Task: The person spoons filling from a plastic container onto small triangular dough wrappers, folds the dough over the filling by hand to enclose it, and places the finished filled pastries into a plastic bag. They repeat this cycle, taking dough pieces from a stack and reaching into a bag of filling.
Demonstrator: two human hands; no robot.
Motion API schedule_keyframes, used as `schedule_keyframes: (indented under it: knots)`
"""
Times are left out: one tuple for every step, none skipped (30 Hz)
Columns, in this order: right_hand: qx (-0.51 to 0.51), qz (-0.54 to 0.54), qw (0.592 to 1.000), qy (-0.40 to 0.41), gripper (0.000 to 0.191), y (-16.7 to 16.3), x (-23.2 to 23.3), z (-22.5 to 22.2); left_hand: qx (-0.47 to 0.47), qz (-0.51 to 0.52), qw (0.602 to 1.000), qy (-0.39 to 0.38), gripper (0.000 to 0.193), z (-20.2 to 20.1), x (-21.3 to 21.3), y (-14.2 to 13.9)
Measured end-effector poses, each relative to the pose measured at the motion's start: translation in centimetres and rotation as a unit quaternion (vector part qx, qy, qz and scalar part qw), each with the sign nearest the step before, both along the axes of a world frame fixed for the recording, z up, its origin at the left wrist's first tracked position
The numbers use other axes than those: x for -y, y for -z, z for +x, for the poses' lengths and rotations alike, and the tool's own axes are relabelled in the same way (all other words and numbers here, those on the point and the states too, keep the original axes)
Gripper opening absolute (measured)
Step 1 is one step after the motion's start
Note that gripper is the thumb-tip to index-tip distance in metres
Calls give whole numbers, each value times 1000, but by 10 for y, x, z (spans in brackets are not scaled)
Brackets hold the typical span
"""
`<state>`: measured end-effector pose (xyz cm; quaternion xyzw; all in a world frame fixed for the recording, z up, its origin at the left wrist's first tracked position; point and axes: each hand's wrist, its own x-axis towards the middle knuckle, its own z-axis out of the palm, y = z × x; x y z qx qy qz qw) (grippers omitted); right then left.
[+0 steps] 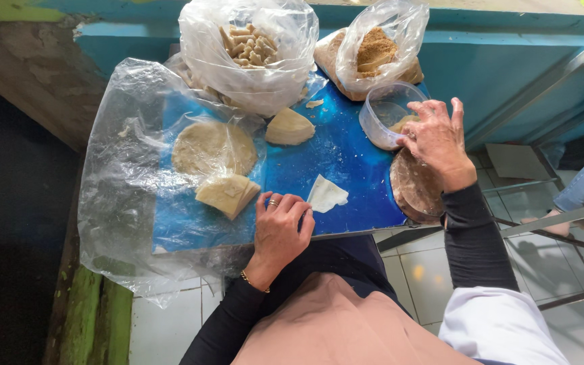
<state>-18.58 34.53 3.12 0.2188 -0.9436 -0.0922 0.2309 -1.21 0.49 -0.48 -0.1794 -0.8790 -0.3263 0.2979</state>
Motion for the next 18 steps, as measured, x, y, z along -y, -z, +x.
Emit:
schedule_keyframes:
  knots:
    - [0, -6, 1000, 0, 16, -4, 2, 2, 8, -7, 1000, -4, 6, 0, 0, -1]
    - [0, -11, 1000, -1, 17, -9, 5, 5, 15, -15, 1000, -10, 6, 0, -1, -2]
    - [1, -17, 1000, -4, 19, -14, 9, 7, 1, -14, 1000, -11, 10, 0, -1, -3]
    - [-12, -41, 999, -9, 24, -19, 15, 13, -12, -14, 1000, -14, 16, 1, -1, -4]
    - [-25, -64, 998, -14, 30, -23, 22, 20, -25, -13, 999, -16, 22, 2, -1, -5]
    - [-38, -88, 995, -20, 36, -27, 30, 28, -35, -30, 999, -11, 26, 2, -1, -6]
    - [-17, -129, 990, -55, 32, -29, 38, 40, -44, -47, 998, -6, 30, 2, -1, -6]
    - [5, -169, 981, -90, 31, -27, 47, 56, -52, -64, 997, 0, 35, 3, -2, -6]
    - [26, -210, 970, -123, 34, -22, 60, 71, -42, -76, 996, -3, 31, 3, -2, -6]
    - [49, -211, 962, -167, 43, -14, 79, 79, -32, -89, 996, -3, 28, 3, -3, -6]
    - [69, -211, 952, -211, 52, -6, 97, 85, -24, -102, 994, -3, 25, 3, -3, -6]
    - [77, -166, 961, -209, 62, 2, 113, 92, -20, -100, 995, -1, 26, 2, -3, -6]
    - [85, -120, 967, -208, 71, 9, 124, 98, -15, -98, 995, -1, 28, 2, -4, -5]
    - [58, -98, 973, -200, 68, 13, 128, 102, -8, -95, 995, -3, 29, 2, -3, -5]
    - [34, -76, 978, -192, 65, 18, 131, 105, -7, -97, 995, -4, 28, 1, -3, -4]
    - [10, -54, 982, -183, 62, 21, 132, 106, -5, -98, 995, -5, 27, 1, -3, -4]
    - [-7, -36, 983, -180, 59, 21, 129, 105, -2, -98, 995, -7, 26, 2, -3, -3]
    - [-23, -18, 984, -175, 56, 19, 124, 103, 2, -96, 995, -8, 26, 3, -3, -3]
